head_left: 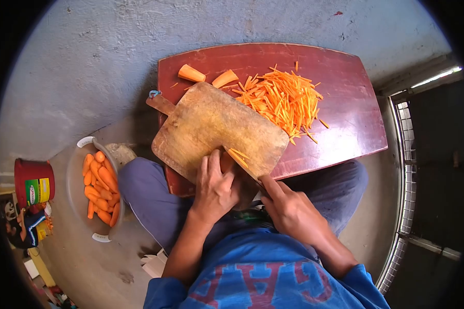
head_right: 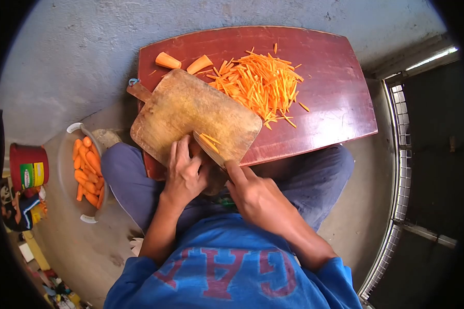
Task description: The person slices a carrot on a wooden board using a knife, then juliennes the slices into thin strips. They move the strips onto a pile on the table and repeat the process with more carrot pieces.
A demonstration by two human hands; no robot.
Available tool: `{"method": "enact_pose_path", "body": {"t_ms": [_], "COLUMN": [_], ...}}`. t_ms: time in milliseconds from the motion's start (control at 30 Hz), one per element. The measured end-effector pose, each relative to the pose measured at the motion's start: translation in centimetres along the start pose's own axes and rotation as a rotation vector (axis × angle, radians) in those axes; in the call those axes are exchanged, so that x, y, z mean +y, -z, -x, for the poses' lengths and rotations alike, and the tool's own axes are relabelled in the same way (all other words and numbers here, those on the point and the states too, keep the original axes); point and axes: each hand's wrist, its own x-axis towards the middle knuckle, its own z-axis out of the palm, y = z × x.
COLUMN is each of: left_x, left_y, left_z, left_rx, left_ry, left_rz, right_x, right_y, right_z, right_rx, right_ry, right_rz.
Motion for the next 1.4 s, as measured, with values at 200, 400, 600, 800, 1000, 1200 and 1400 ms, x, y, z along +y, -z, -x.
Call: {"method": "enact_pose_path", "body": {"t_ms": [200, 400, 600, 800, 1000, 1200, 1400], "left_x": [0.5, 0.5, 0.5, 0.4, 0.4, 0.5, 0.7], "left_y": [0.3, 0.0, 0.3, 0.3, 0.0, 0.1, 0.3], "left_z": [-0.3, -0.1, -0.1, -0.2, -0.1, 0.2, 0.2], "left_rx": [0.005, 0.000, -0.008, 0.019, 0.014, 0.055, 0.013], "left_ry": [0.024, 0.012, 0.009, -0.005, 0.010, -0.016, 0.007], "left_rz": [0.060, 0.003, 0.010, 0.020, 0.038, 0.022, 0.035], "right_x": [-1.3, 0.1, -0.3, -1.0, -0.2, -0.3, -1.0], "right_y": [0.8, -0.2, 0.1, 0.5, -0.3, -0.3, 0.2], "right_z": [1.1, -0.9, -0.1, 0.0, -1.5, 0.2, 0.0], "right_rx": [-0.044, 0.025, -0.010, -0.010, -0.011, 0.012, -0.010], "right_ry": [-0.039, 0.050, 0.003, -0.002, 0.056, 0.020, 0.002], "right_rz": [0.050, 0.005, -0.014, 0.021, 0.019, -0.034, -0.032]}}
